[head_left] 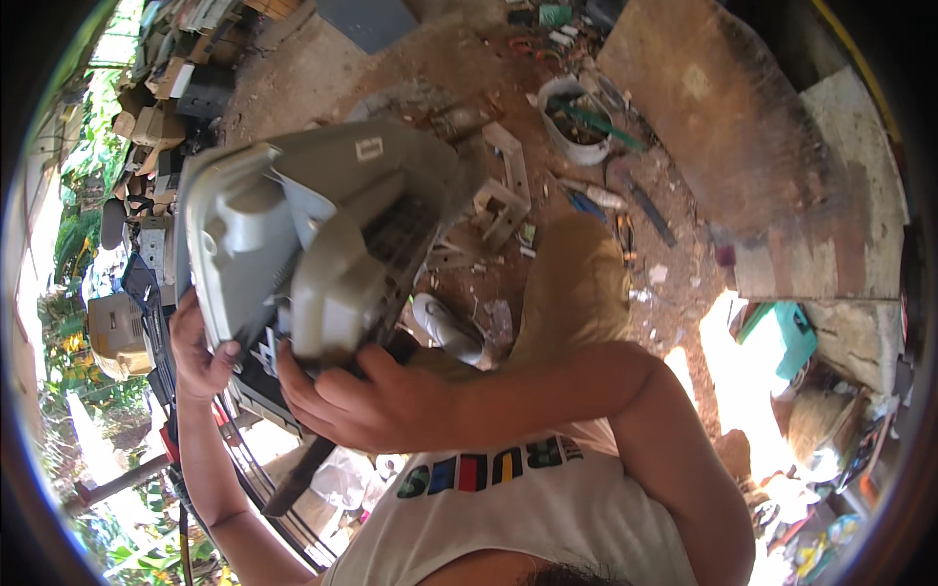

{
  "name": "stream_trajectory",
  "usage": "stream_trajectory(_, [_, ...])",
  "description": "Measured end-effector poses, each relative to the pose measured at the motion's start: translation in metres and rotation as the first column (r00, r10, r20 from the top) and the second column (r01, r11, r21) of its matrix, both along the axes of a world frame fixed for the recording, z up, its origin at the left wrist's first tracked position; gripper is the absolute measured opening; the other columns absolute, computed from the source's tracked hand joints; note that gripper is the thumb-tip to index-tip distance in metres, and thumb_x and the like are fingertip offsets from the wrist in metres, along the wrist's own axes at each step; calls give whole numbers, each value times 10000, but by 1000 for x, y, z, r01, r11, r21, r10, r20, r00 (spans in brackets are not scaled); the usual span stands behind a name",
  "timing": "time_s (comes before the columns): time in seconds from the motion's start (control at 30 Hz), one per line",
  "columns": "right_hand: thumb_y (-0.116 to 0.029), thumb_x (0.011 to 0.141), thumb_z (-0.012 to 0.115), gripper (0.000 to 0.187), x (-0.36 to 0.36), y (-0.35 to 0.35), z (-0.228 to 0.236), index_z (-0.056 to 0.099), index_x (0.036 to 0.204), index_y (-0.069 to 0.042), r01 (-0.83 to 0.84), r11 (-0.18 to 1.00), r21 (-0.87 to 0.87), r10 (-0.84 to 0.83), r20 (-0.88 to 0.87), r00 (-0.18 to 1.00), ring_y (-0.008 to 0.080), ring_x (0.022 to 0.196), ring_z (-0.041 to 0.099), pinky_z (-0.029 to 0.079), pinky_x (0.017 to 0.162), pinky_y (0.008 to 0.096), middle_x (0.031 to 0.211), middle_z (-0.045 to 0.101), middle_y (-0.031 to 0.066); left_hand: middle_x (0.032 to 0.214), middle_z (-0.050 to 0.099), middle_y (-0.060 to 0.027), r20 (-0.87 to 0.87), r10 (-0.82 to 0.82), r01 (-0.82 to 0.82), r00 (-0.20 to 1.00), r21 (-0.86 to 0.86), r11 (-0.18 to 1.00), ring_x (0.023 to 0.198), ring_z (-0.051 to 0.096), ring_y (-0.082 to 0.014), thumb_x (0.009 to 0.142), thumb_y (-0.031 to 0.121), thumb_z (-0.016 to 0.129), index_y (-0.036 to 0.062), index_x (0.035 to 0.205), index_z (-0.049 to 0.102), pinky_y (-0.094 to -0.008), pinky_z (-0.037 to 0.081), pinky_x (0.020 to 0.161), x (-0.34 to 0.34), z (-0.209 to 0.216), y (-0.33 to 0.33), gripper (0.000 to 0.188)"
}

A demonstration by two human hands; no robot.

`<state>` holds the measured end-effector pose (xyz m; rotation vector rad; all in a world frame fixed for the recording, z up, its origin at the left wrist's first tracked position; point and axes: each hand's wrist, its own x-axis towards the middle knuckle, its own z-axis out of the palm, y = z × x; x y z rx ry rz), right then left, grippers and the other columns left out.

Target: The person removes the outer panels of a printer by prying them off with a tool and pulling them apart by hand.

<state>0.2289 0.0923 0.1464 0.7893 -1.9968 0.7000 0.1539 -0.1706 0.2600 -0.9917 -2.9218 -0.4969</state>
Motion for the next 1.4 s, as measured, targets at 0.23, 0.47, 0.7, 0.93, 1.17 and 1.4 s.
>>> stream_trajectory(0.23, [-317, 790, 574, 334, -19, -15, 2, 728, 948, -66, -12, 991, -134, 9, -23, 1000, 199, 901, 494, 378, 660, 345, 1154, 636, 143, 1182, 614, -276, 11, 67, -67, 998, -15, 998, 1098, 606, -374, 890, 478, 607, -107, 1167, 601, -413, 438, 965, -13, -1, -26, 647])
stream_trajectory(0.47, [-313, 799, 559, 324, -21, -18, -2, 713, 919, -55, -12, 987, -160, 6, -34, 999, 211, 897, 506, 393, 633, 359, 1126, 639, 152, 1198, 614, -260, 30, 49, -48, 998, -4, 999, 1123, 596, -360, 891, 441, 601, -102, 1193, 594, -411, 424, 987, -15, -3, -28, 622])
stream_trajectory(0.7, [-382, 752, 645, 409, -53, 13, 28, 669, 1019, -74, -83, 995, 62, 79, 64, 995, 230, 851, 505, 438, 644, 367, 1191, 585, 126, 1226, 604, -139, 204, 163, -187, 965, 105, 977, 1153, 542, -216, 902, 295, 616, -64, 1263, 575, -357, 397, 1017, -33, 5, -2, 510])
stream_trajectory(0.93, [-374, 884, 679, 505, -114, 34, 12, 594, 1318, -130, -90, 954, -286, 167, 258, 952, 342, 1063, 561, 495, 904, 444, 1274, 517, 142, 849, 697, -188, 231, 504, -542, 833, 149, 827, 827, 682, -267, 890, 494, 601, -12, 1062, 693, -395, 504, 784, -50, -5, 39, 542])
stream_trajectory(1.17, [-544, 965, 552, 705, -135, 57, -9, 471, 1431, -21, 30, 801, -598, 405, 578, 708, 278, 1284, 505, 396, 1052, 385, 1378, 531, 202, 921, 675, -286, 77, 535, -535, 841, 253, 806, 963, 650, -435, 906, 430, 561, -22, 1126, 649, -471, 494, 888, -40, -5, 80, 510])
stream_trajectory(1.4, [-518, 846, 731, 662, -133, 43, 50, 620, 1269, -21, 67, 938, -341, 234, 762, 603, 219, 1046, 645, 460, 948, 331, 1114, 698, 127, 1225, 549, -328, 121, 504, -484, 855, 532, 694, 1200, 511, -440, 946, 373, 493, 12, 1277, 543, -459, 409, 1024, -51, -30, 80, 492])
